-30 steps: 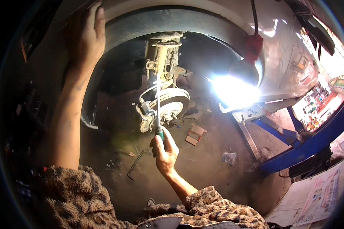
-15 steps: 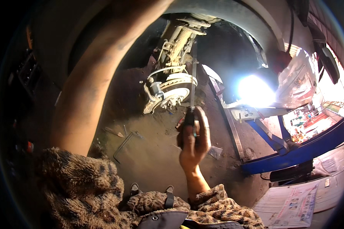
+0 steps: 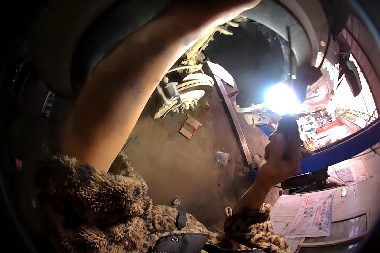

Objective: The person uses a screwdriver to pry and fit a plastic wheel arch liner into the wheel well of a car. They repeatedly adjust the liner's position around the wheel opening and then move a tire nearby.

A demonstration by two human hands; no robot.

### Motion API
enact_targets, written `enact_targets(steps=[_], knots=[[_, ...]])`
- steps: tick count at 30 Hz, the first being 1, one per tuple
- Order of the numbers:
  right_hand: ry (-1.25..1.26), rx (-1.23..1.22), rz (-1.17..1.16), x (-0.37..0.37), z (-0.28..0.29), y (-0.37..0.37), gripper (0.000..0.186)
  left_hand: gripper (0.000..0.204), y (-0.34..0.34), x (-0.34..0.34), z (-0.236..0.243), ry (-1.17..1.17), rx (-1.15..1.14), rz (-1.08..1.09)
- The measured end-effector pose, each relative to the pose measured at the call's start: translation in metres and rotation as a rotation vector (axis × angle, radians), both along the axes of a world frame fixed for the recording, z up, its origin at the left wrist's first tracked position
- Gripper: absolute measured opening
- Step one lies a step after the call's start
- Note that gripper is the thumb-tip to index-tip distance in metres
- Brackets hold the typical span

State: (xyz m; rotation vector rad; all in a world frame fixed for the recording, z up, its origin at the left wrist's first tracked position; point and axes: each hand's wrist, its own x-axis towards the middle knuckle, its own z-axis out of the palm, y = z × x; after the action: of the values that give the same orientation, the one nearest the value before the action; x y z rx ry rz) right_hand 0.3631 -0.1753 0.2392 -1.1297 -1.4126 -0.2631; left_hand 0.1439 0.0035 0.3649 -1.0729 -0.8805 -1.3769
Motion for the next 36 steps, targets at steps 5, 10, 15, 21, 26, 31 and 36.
enact_targets(steps=[5,10,15,21,26,31,36], knots=[[0.007,-0.108,-0.034,-0.02,0.027,-0.023,0.036,0.023,-0.005,0.004,0.006,-0.047,-0.146,-0.163],[-0.033,-0.014,0.075,-0.039,0.032,-0.011,0.035,0.022,-0.026,-0.025,0.019,0.012,-0.14,-0.056],[-0.145,0.013,-0.096,-0.025,0.041,-0.022,0.033,0.022,-0.012,0.004,0.009,-0.028,-0.134,-0.125],[-0.24,-0.005,-0.128,-0.015,0.075,-0.033,0.029,0.023,-0.019,-0.004,0.014,-0.009,-0.129,-0.08],[-0.32,-0.048,-0.064,-0.023,0.092,-0.039,0.028,0.026,-0.01,-0.009,0.013,-0.022,-0.117,-0.087],[-0.424,-0.047,-0.064,-0.035,0.101,-0.044,0.028,0.026,-0.009,-0.006,0.014,-0.027,-0.123,-0.097],[-0.468,-0.048,-0.074,-0.041,0.104,-0.047,0.033,0.022,-0.018,0.004,0.006,0.002,-0.155,-0.181]])
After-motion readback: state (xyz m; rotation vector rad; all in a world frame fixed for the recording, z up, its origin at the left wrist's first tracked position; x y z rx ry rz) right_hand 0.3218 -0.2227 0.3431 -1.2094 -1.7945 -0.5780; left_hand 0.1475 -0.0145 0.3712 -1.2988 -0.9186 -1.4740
